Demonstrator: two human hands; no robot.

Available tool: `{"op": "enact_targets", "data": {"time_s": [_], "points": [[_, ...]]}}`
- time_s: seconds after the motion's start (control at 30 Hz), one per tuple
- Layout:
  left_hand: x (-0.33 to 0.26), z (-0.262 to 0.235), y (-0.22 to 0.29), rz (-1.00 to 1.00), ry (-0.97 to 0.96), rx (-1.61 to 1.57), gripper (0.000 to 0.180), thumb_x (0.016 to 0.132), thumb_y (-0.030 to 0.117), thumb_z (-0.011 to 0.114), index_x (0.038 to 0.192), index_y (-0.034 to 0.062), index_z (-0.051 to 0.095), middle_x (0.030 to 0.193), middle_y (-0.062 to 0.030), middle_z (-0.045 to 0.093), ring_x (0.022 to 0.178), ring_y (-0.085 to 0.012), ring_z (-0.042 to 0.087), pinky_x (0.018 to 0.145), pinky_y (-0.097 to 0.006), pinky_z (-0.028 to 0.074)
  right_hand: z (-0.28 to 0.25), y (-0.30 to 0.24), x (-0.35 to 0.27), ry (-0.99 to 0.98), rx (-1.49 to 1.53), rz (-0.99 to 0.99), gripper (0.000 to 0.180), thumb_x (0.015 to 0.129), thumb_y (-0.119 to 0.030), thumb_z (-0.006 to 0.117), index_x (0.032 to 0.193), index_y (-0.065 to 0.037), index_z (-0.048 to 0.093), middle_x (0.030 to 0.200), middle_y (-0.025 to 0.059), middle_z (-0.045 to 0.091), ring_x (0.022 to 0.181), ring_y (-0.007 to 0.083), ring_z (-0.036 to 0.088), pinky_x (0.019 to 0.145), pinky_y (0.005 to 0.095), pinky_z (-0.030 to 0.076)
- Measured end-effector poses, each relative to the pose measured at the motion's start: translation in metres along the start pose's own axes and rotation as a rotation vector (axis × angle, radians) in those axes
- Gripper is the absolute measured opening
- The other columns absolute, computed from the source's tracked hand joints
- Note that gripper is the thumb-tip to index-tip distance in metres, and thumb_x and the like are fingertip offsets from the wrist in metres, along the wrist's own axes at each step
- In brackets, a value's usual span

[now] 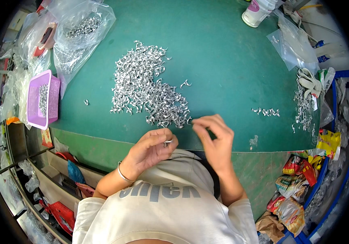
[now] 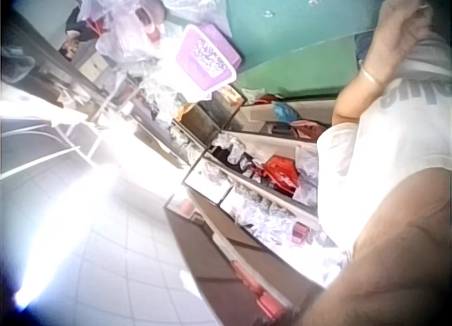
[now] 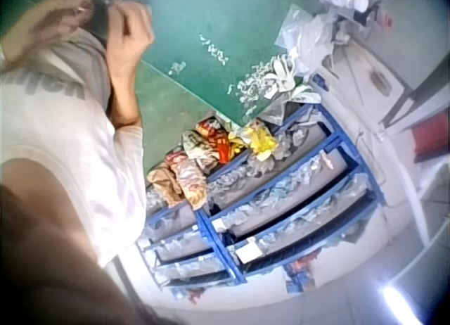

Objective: The person picks up and sorts small silver metal components by hand on a green table, moving them from a pile into a pink plastic basket and smaller groups.

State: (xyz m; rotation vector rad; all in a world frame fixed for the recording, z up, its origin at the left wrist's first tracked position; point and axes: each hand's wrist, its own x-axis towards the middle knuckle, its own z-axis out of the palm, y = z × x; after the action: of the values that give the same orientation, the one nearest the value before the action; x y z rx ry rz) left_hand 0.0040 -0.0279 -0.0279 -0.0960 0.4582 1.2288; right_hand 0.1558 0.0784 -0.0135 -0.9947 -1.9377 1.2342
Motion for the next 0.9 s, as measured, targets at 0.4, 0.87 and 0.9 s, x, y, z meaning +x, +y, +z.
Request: {"op": "enact_targets", "data": {"time_s": [0.4,0.87,0.9], "points": [[0.005,-0.005,-0.007,0.281,0.257,0.369,0.018,0.079,-0.003,0.043,0.094,0.0005,0.053,0.08,-0.0105,0.057,0.061,-0.0128,0.049,0.057,-0.023,0.041,0.013,0.036,0.004,-0.047,-0.538,-0.279,0.011,0.07,-0.001,0.061,0.08,-0.004,0.059,0.087,0.0048,0.054,0.08,0.0227,0.048,0.067,0.0334,0.034],[0.007,-0.002,-0.012,0.345,0.258,0.737,0.018,0.085,0.003,0.052,0.102,-0.001,0.054,0.075,-0.0006,0.05,0.067,-0.0051,0.044,0.056,-0.018,0.037,0.003,0.022,-0.002,-0.035,-0.347,-0.193,0.014,0.067,-0.001,0.066,0.078,-0.002,0.058,0.078,0.0072,0.057,0.075,0.024,0.052,0.066,0.0327,0.036],[0.008,0.001,-0.013,0.4,0.277,0.795,0.019,0.084,0.001,0.053,0.103,-0.0009,0.054,0.076,-0.0005,0.05,0.069,-0.0049,0.044,0.058,-0.017,0.037,0.002,0.016,-0.003,-0.043,-0.289,-0.177,0.013,0.067,0.0,0.065,0.078,-0.002,0.058,0.078,0.0078,0.058,0.075,0.0242,0.052,0.066,0.0326,0.036]]}}
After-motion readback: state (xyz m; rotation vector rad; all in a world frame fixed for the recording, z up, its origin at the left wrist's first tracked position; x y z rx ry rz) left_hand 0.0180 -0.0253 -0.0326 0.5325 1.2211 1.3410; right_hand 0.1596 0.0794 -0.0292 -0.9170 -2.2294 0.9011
